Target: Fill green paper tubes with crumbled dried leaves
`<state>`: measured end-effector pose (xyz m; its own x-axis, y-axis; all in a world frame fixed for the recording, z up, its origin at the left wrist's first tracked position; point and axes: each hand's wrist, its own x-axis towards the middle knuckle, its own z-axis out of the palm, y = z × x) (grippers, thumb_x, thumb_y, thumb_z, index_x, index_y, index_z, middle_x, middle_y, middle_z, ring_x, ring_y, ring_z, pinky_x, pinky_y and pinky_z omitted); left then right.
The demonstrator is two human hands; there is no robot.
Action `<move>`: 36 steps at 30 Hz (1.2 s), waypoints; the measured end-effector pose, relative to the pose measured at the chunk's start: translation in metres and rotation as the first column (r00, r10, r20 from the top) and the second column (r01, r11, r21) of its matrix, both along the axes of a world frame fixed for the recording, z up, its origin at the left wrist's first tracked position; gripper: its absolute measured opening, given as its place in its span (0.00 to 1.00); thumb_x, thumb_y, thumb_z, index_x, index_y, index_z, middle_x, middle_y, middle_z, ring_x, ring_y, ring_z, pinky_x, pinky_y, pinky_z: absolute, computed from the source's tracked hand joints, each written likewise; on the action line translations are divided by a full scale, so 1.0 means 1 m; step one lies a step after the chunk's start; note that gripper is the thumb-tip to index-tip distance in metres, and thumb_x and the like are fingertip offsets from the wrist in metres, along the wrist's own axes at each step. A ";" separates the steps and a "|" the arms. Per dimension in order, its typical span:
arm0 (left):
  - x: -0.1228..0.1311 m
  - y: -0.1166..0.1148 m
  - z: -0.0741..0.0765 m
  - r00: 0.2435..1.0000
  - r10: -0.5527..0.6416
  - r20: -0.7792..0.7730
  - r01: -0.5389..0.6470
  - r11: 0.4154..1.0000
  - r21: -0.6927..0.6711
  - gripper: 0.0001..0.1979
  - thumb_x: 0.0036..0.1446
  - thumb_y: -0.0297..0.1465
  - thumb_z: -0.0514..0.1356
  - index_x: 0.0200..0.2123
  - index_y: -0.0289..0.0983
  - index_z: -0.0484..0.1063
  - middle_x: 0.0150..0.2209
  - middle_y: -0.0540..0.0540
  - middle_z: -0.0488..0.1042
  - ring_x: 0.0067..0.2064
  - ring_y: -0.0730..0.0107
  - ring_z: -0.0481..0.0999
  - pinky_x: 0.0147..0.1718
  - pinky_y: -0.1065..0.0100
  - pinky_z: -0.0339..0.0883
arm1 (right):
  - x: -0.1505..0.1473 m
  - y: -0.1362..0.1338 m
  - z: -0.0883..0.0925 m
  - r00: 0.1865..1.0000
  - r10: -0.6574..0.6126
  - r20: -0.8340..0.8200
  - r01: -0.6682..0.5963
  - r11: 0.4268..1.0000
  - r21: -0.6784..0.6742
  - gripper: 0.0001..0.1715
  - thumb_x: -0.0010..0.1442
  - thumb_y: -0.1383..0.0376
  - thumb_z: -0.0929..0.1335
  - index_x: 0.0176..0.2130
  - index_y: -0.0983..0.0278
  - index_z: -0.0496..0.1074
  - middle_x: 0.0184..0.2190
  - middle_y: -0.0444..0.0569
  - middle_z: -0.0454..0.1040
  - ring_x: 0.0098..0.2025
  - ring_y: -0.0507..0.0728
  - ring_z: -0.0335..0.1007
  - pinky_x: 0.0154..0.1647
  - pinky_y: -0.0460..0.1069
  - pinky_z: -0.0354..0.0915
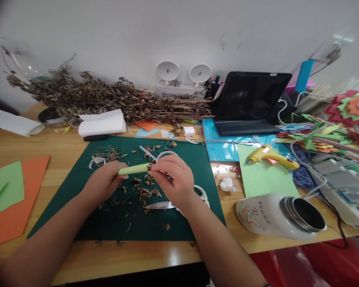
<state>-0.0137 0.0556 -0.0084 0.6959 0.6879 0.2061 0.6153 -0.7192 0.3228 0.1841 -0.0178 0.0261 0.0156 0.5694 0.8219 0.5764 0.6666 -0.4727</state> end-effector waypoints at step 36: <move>0.002 -0.004 0.007 0.997 -0.076 -0.034 0.077 0.997 0.007 0.18 0.56 0.40 0.43 0.26 0.36 0.64 0.24 0.47 0.66 0.28 0.67 0.64 0.25 0.69 0.55 | 0.010 0.004 -0.002 0.985 0.166 -0.048 -0.166 0.986 0.010 0.11 0.50 0.73 0.66 0.33 0.59 0.66 0.29 0.44 0.64 0.30 0.50 0.62 0.29 0.47 0.62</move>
<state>-0.0116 0.0516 -0.0017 0.7531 0.6307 0.1874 0.5686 -0.7672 0.2968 0.1937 -0.0137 0.0238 -0.0391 0.5626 0.8258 0.4340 0.7540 -0.4931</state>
